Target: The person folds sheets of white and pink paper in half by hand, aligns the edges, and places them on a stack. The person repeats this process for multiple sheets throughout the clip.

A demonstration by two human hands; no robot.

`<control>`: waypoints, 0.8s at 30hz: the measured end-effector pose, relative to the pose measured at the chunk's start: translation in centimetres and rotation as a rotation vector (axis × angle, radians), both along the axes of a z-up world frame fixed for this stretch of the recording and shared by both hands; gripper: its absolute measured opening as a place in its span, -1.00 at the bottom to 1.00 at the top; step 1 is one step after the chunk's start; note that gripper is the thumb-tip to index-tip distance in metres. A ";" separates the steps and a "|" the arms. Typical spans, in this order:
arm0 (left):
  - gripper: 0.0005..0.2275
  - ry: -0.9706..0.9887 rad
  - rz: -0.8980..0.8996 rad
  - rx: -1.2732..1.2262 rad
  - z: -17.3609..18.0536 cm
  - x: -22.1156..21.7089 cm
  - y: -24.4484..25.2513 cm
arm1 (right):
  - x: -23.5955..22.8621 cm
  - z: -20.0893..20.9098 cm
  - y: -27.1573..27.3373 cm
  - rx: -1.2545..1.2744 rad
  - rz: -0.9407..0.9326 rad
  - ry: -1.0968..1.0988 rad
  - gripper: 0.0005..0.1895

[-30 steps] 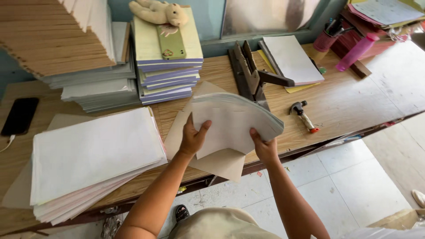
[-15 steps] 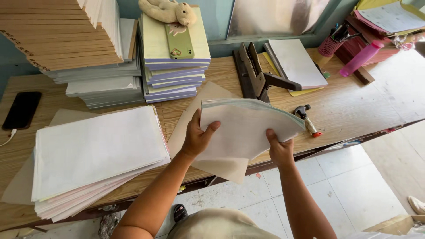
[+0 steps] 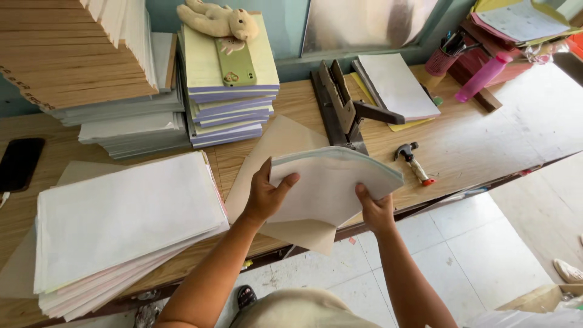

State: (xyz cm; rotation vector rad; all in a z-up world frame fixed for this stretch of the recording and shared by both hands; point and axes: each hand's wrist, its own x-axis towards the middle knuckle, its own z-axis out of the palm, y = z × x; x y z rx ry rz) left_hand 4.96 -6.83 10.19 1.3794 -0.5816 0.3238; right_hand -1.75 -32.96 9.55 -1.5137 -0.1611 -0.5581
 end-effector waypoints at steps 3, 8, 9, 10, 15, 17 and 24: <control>-0.79 0.010 -0.008 0.002 0.1 -0.5 0.1 | -0.2 -0.3 0.0 0.006 0.001 0.017 -0.82; -0.78 -0.002 -0.021 0.003 1.2 -0.3 0.4 | -0.2 0.5 -0.7 -0.027 -0.039 0.049 -0.65; -0.78 0.010 -0.050 -0.013 1.6 -0.3 0.4 | -0.8 3.2 0.1 -0.125 -0.105 -0.038 -0.40; -0.77 0.021 -0.078 -0.030 2.0 -0.3 0.5 | -1.3 5.9 0.9 -0.223 -0.171 -0.126 -0.13; -0.76 0.066 -0.142 -0.066 2.2 -0.1 0.8 | -2.2 13.7 4.4 -1.229 -0.546 -0.386 -0.17; -0.77 0.069 -0.170 -0.071 2.2 -0.2 0.9 | -1.7 14.0 5.4 -1.485 -0.540 -0.298 -0.30; -0.87 0.071 -0.198 -0.060 2.2 -0.5 0.9 | 0.3 15.1 10.7 -1.422 -0.169 -0.346 -0.23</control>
